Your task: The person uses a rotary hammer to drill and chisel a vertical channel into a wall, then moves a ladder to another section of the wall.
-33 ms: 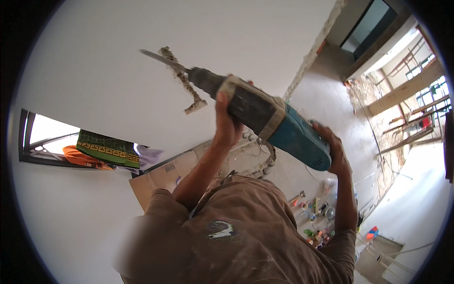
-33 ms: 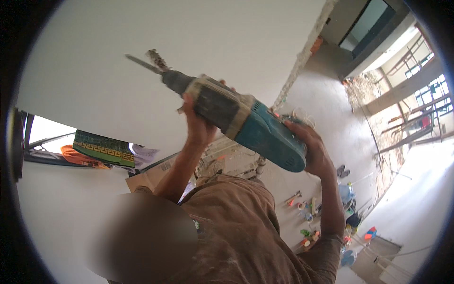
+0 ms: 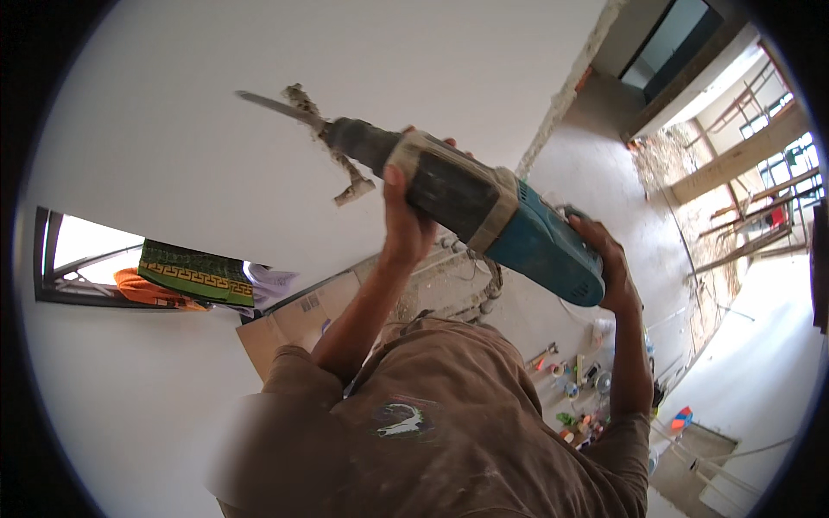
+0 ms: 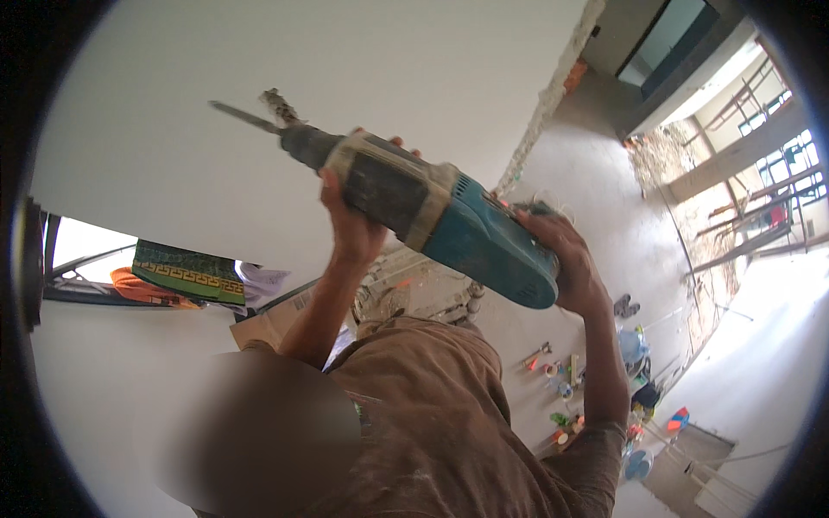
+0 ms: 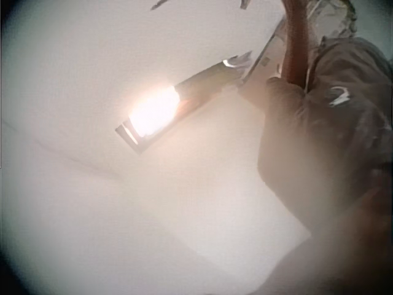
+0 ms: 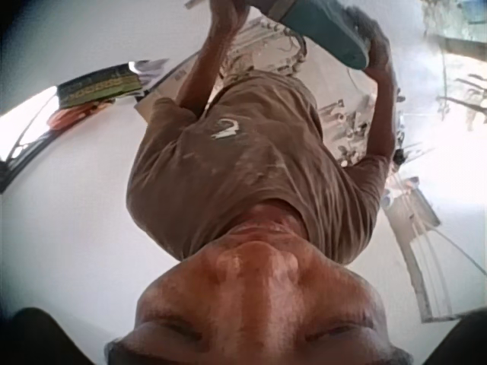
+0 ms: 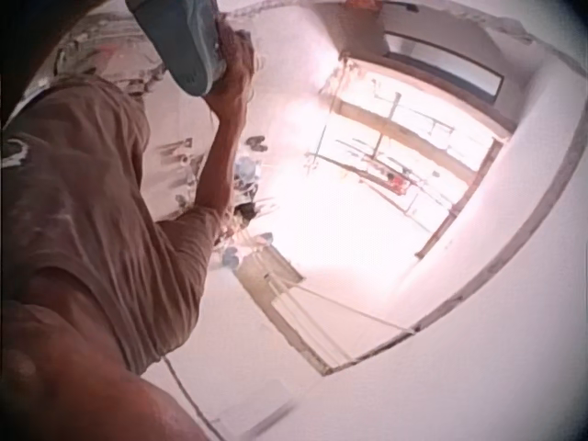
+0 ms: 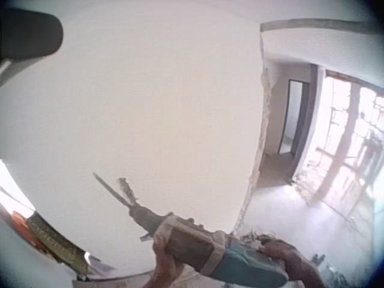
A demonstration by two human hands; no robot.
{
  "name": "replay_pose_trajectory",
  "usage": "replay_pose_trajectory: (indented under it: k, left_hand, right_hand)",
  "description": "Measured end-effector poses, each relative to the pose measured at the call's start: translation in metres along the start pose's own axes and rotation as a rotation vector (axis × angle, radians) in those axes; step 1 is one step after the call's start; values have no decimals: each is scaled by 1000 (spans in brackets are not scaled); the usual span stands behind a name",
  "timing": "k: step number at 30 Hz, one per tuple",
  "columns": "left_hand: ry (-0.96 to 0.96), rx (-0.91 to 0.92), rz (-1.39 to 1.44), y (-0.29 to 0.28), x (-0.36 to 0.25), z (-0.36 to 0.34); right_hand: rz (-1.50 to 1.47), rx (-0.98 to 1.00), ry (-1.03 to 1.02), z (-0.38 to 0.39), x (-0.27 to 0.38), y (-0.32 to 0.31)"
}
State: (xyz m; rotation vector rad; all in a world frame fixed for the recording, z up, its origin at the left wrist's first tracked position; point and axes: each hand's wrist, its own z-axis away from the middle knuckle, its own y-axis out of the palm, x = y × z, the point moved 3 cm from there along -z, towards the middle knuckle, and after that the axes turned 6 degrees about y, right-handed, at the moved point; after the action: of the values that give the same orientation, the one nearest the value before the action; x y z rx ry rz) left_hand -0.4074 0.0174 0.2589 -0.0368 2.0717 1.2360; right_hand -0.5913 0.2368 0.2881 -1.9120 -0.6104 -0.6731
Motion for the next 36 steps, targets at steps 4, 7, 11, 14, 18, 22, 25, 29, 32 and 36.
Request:
replay_pose_trajectory:
  k: [4, 7, 11, 14, 18, 22, 25, 29, 32, 36]
  left_hand:
    - [-38, -138, -156, -7, 5, 18]
    - [-97, -410, -201, -41, 24, 51]
    - [-454, -521, -196, -65, 67, 97]
    - [-613, -617, -228, -62, 89, 124]
    - [-677, -515, -419, -51, 108, 135]
    - [-577, -272, -592, -64, 139, 136]
    - [-526, 252, -1033, -109, 164, 136]
    - [-881, 398, -1242, -188, 156, 140]
    - [-816, 80, -1608, -346, 122, 208]
    - [-1085, -201, -1995, -390, 100, 208]
  right_hand:
    - [-40, 50, 5, 1, -4, 4]
    - [-107, 262, 264, 20, -4, 17]
    - [-658, 764, 343, 53, -49, 22]
    - [-874, 716, 700, 51, -57, 55]
    - [-800, 690, 739, 80, -103, 134]
    - [-1038, 679, 968, 99, -108, 140]
    - [-942, 518, 1016, 102, -119, 139]
    - [-825, 349, 1168, 124, -160, 149]
    - [-722, 275, 1199, 111, -174, 191]
    - [-627, 187, 1160, 104, -245, 222]
